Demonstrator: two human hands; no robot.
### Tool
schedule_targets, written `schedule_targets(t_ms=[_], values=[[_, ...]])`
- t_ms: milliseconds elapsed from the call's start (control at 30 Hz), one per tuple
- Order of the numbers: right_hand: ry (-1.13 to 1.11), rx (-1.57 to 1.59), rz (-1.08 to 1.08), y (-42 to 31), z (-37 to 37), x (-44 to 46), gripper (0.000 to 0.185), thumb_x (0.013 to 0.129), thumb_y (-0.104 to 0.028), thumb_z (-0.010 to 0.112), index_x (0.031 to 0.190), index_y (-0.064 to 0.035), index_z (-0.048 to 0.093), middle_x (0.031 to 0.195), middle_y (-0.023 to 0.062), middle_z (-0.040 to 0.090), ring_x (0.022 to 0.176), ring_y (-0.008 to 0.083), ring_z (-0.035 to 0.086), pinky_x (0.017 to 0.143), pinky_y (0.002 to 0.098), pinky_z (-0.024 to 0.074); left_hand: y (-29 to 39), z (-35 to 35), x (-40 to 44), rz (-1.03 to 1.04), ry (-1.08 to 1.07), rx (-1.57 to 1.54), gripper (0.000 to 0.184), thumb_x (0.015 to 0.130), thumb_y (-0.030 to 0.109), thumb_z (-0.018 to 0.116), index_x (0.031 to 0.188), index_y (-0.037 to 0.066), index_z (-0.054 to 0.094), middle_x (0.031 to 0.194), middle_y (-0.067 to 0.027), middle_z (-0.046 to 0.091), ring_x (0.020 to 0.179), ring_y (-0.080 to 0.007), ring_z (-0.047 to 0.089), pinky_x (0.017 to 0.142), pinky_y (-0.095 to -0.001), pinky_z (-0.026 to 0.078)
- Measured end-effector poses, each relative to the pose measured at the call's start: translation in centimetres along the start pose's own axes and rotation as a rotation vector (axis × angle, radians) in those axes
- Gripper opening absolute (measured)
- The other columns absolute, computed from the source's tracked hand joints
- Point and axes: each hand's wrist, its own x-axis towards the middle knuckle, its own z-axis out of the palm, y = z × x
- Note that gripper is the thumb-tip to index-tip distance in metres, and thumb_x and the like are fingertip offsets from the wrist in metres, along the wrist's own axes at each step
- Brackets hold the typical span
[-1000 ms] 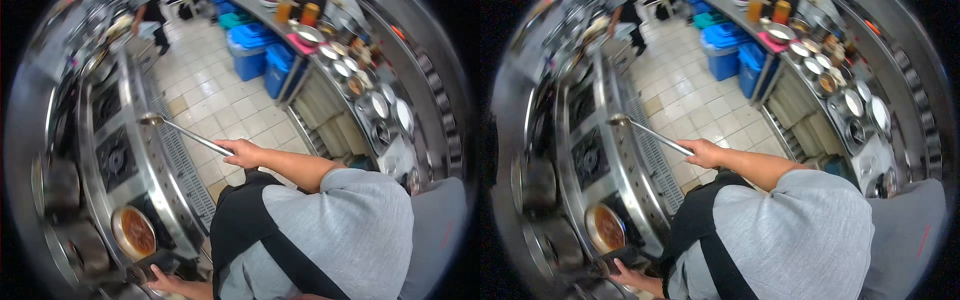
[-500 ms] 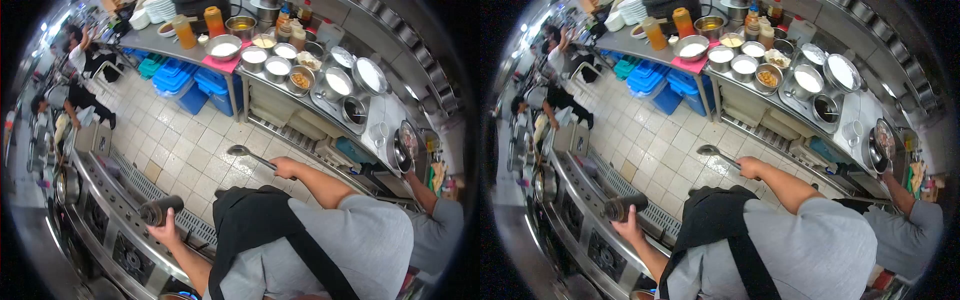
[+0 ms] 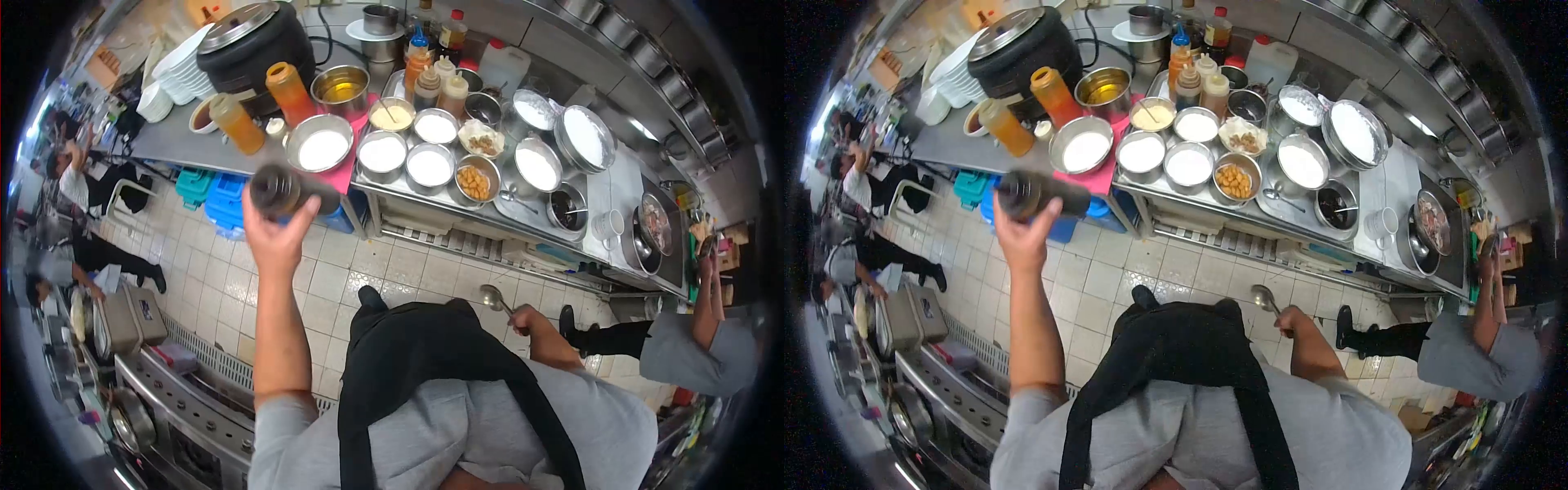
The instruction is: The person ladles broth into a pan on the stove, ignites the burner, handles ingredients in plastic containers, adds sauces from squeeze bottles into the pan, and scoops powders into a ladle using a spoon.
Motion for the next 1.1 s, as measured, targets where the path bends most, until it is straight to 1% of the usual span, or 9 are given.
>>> schedule_targets(t_ms=[200,233,267,333,667,800,867,967,1100], values=[[-0.004,0.445,0.109,6.1,3.4,-0.9,0.018,0.088,-0.011,0.065,0.077,0.0008,0.057,0.06,0.0121,0.055,0.045,0.0237,0.054,0.038,0.0391,0.0433,-6.3,10.0,15.6,0.111,-0.175,-0.087,0.064,0.069,0.008,0.084,0.122,-0.001,0.049,0.113,-0.0096,0.061,0.1,-0.0181,0.061,0.09,-0.032,0.049],[0.082,0.202,0.018,3.2,3.4,-5.8,0.019,0.089,-0.012,0.064,0.077,0.0012,0.057,0.059,0.0124,0.055,0.044,0.0235,0.054,0.038,0.04,0.0446,-8.3,11.7,17.8,0.145,-0.176,-0.038,0.064,0.068,0.011,0.085,0.121,-0.002,0.05,0.11,-0.0105,0.063,0.099,-0.0182,0.063,0.09,-0.0315,0.049],[0.073,-0.117,-0.655,9.3,4.4,-1.1,0.02,0.088,-0.013,0.064,0.077,0.0016,0.058,0.06,0.0128,0.056,0.044,0.0232,0.053,0.039,0.038,0.0428,-10.7,13.1,19.9,0.201,-0.14,0.126,0.065,0.066,0.014,0.085,0.119,-0.003,0.051,0.106,-0.0115,0.065,0.098,-0.0187,0.064,0.089,-0.0322,0.05],[-0.056,0.573,0.147,9.2,6.1,0.4,0.02,0.088,-0.014,0.062,0.075,0.0016,0.059,0.062,0.0125,0.058,0.044,0.0222,0.053,0.039,0.0353,0.0406,-11.2,16.2,21.4,0.065,-0.153,0.165,0.066,0.064,0.017,0.086,0.118,-0.002,0.052,0.107,-0.0135,0.067,0.098,-0.021,0.065,0.089,-0.0335,0.05],[0.085,-0.064,-0.242,5.7,-1.4,-4.1,0.017,0.089,-0.014,0.063,0.077,-0.0032,0.059,0.059,0.0094,0.054,0.043,0.0193,0.05,0.04,0.0344,0.039,-23.3,22.0,24.9,-0.303,-0.252,0.569,0.063,0.063,0.016,0.086,0.115,0.0,0.057,0.1,-0.0137,0.069,0.092,-0.0218,0.065,0.084,-0.0332,0.051],[-0.037,0.449,-0.167,3.7,-3.3,-2.2,0.008,0.087,-0.006,0.064,0.09,-0.0048,0.058,0.061,0.0069,0.053,0.043,0.0185,0.049,0.038,0.0351,0.0397,-23.4,22.4,25.5,-0.279,-0.497,0.795,0.067,0.06,0.021,0.087,0.115,-0.001,0.056,0.098,-0.0151,0.068,0.089,-0.0245,0.065,0.082,-0.0345,0.052],[0.037,0.56,-0.054,2.8,-3.2,-1.1,0.024,0.086,-0.003,0.064,0.108,-0.0043,0.056,0.061,0.0065,0.052,0.043,0.0182,0.049,0.036,0.0347,0.0388,-22.8,22.8,25.9,-0.315,-0.551,0.792,0.067,0.061,0.021,0.086,0.118,0.0,0.057,0.103,-0.0171,0.068,0.093,-0.0273,0.065,0.087,-0.0351,0.05],[0.088,0.695,-0.08,3.1,-2.0,1.4,0.042,0.085,-0.004,0.064,0.125,-0.0055,0.051,0.062,0.0061,0.052,0.043,0.0172,0.048,0.035,0.0343,0.0379,-18.5,24.7,27.0,-0.082,-0.466,0.764,0.07,0.064,0.027,0.082,0.126,0.005,0.056,0.116,-0.0176,0.066,0.108,-0.0329,0.061,0.096,-0.0389,0.047],[0.137,0.621,-0.092,-0.7,-2.2,-1.4,0.056,0.083,-0.004,0.067,0.135,-0.0079,0.047,0.064,0.0066,0.054,0.043,0.0171,0.048,0.036,0.0341,0.0377,-15.8,28.7,28.6,0.24,-0.713,0.893,0.058,0.072,0.026,0.074,0.127,0.011,0.059,0.12,-0.0151,0.064,0.113,-0.0317,0.058,0.096,-0.0398,0.046]])
